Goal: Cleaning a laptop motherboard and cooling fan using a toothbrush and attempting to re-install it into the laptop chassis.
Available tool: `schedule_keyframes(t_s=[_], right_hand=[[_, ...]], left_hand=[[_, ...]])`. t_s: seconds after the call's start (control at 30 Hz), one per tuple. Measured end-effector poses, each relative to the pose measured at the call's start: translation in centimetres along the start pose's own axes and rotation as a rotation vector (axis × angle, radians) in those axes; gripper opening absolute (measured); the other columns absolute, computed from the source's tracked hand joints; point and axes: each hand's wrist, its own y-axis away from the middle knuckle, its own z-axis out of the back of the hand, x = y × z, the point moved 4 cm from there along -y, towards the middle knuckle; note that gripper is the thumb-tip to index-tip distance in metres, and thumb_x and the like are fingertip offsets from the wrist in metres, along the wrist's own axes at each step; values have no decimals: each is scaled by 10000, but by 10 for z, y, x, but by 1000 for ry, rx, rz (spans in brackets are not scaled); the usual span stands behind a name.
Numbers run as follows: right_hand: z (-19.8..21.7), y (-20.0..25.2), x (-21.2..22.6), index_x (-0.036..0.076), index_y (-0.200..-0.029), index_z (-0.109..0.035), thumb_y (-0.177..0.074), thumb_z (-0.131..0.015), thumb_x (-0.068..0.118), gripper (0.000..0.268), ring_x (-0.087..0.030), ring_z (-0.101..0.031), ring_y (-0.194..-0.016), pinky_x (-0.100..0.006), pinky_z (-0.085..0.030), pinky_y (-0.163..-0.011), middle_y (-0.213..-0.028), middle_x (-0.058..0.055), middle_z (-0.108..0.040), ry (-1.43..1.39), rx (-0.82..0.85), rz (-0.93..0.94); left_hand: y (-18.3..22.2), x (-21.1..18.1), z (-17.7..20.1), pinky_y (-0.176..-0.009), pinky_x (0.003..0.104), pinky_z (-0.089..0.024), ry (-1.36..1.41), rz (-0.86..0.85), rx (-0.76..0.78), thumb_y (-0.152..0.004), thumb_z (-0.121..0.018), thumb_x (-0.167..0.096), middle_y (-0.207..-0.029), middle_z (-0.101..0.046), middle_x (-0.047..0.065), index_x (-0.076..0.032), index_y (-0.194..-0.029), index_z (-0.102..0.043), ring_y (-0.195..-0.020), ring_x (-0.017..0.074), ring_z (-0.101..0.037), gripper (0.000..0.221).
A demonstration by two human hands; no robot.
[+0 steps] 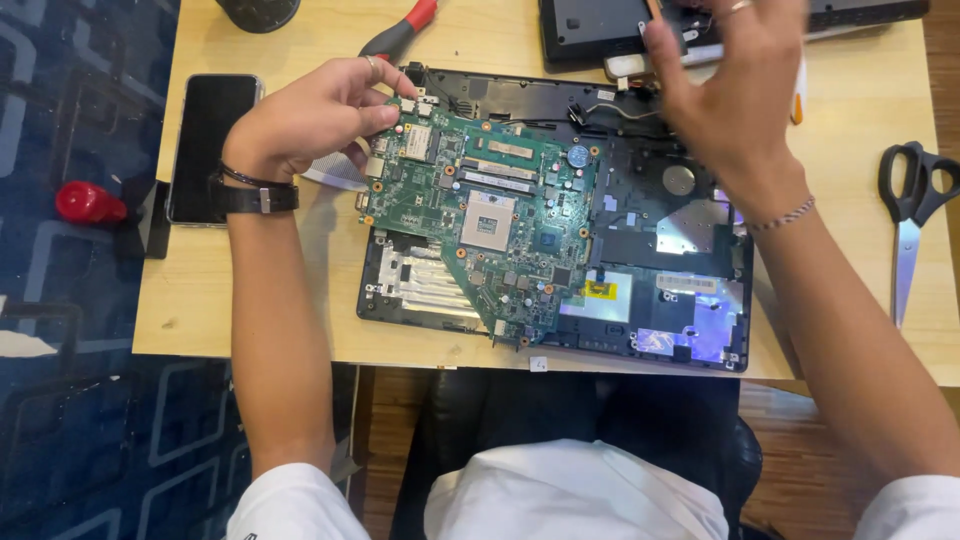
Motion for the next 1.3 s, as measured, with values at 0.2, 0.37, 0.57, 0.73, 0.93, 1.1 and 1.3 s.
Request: schedule_keyframes(t_s=[0.2, 0.37, 0.57, 0.73, 0.93, 1.1, 1.3], right_hand=[[-32, 6, 57, -4, -1391, -596, -1015, -658, 396, 553, -335, -587, -1028, -478, -446, -893, -1115, -151, -649, -398, 658, -119], [-29, 5, 48, 63, -1300, -703, -1041, -659, 284, 344, -209, -516, -729, -363, -413, -663, -944, -72, -601, -495, 645, -233], [-24, 4, 28, 77, -1187, -748, -1116, -370, 370, 484, -197, -637, -989, -346, -466, -860, -1075, -72, -713, -601, 713, -469], [-11, -1, 34, 91, -1170, -751, -1092, -338, 456, 557, -189, -640, -996, -339, -460, -892, -1059, -72, -715, -571, 782, -567], [6, 0, 29, 91, -1223, -713, -1081, -372, 455, 518, -140, -527, -883, -262, -476, -836, -1054, -16, -611, -793, 698, -812], [0, 2, 29, 67, -1202, -652, -865, -699, 602, 634, -248, -717, -1071, -400, -573, -1028, -1132, -75, -730, -1631, 359, -1070], [24, -7, 49, 340, -1198, -720, -667, -615, 710, 656, -149, -580, -1138, -338, -528, -970, -1263, 55, -715, -953, 259, -1335]], left_hand=[[-9, -3, -3, -479, 218, -450, 116, -153, -61, -1086, -493, -143, -782, -354, -46, -149, -1263, -643, -622, 67, -411, 232], [-29, 9, -6, -494, 170, -254, 251, -281, -103, -1087, -531, -155, -680, -321, -112, -147, -1278, -689, -572, 26, -286, 248], [-44, 17, -6, -564, 172, -213, 391, -308, -129, -1061, -547, -90, -703, -335, -110, -113, -1294, -703, -621, 38, -272, 281], [-37, 13, -6, -607, 160, -289, 376, -270, -171, -1059, -563, -95, -698, -357, -130, -103, -1340, -673, -632, 22, -326, 303], [-22, 5, -4, -454, 159, -330, 559, -208, -229, -1030, -569, -174, -682, -382, -116, -150, -1382, -643, -555, -2, -355, 361], [-6, 4, -23, -428, 241, -461, 910, -218, -332, -986, -585, -93, -704, -461, -52, -35, -1415, -558, -572, 37, -453, 434], [94, 2, -84, -666, 297, -662, 1133, -295, -361, -949, -659, -153, -1217, -679, 171, 10, -1518, -406, -969, 237, -716, 644]])
